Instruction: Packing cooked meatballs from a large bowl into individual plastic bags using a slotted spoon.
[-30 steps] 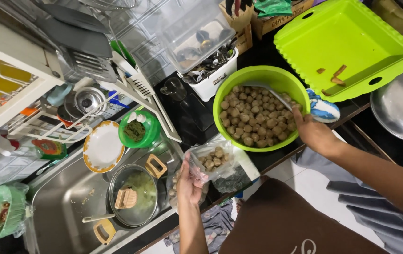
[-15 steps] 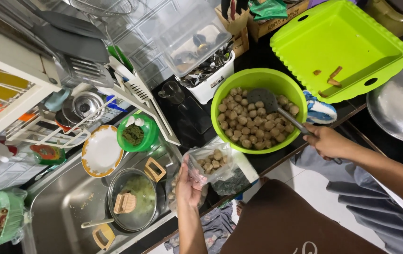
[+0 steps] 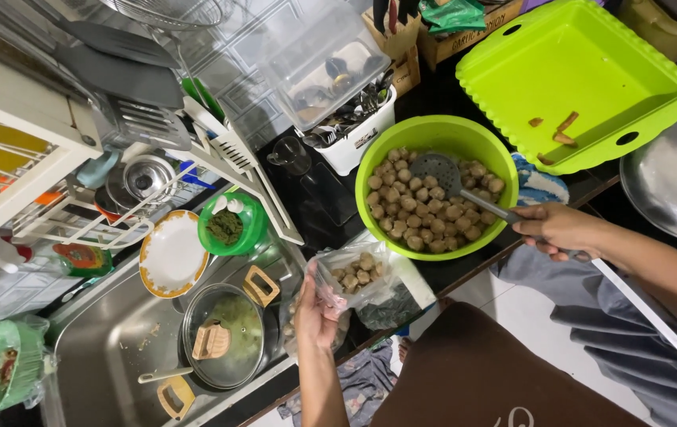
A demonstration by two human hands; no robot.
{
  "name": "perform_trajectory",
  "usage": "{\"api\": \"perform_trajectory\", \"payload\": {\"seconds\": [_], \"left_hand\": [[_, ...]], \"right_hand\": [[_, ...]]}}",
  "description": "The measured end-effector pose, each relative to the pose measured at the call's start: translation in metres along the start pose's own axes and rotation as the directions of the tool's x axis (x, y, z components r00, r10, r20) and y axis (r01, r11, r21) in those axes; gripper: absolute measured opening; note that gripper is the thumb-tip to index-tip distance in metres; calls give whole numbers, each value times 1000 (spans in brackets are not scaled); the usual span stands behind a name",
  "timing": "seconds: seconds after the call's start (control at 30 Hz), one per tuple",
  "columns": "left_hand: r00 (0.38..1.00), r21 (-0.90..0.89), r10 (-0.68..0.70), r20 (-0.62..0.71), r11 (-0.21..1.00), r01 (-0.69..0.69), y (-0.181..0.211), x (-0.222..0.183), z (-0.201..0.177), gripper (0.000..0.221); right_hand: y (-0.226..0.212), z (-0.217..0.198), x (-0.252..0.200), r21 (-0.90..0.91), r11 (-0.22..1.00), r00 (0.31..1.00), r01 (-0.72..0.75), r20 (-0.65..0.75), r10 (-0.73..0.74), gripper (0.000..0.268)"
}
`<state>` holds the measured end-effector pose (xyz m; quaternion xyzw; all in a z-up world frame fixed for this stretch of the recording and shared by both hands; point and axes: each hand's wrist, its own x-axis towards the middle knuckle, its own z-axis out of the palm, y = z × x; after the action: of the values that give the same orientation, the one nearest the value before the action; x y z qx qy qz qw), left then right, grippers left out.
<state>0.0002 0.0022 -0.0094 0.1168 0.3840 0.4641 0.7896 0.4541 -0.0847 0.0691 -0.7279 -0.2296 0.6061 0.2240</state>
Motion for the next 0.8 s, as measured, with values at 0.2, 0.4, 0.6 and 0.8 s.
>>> {"api": "perform_trajectory", "payload": {"seconds": [0.2, 0.4, 0.6, 0.8], "left_hand": [[1000, -5, -7, 1, 1000, 7, 0, 2, -1, 45], [999, 6, -16, -29, 1000, 16, 0, -2, 6, 50], [998, -39, -44, 48, 998, 46, -3, -3, 6, 49], [984, -93, -20, 178, 995, 37, -2, -2, 5, 34]], "right_hand": [[5, -14, 11, 34, 999, 998, 8, 68, -11, 22], [0, -33, 12, 166, 986, 979, -34, 206, -1, 34], [-24, -14, -32, 198, 978, 987, 58, 136, -86, 24], [-22, 20, -59, 351, 936, 918, 37, 358, -170, 32]]}}
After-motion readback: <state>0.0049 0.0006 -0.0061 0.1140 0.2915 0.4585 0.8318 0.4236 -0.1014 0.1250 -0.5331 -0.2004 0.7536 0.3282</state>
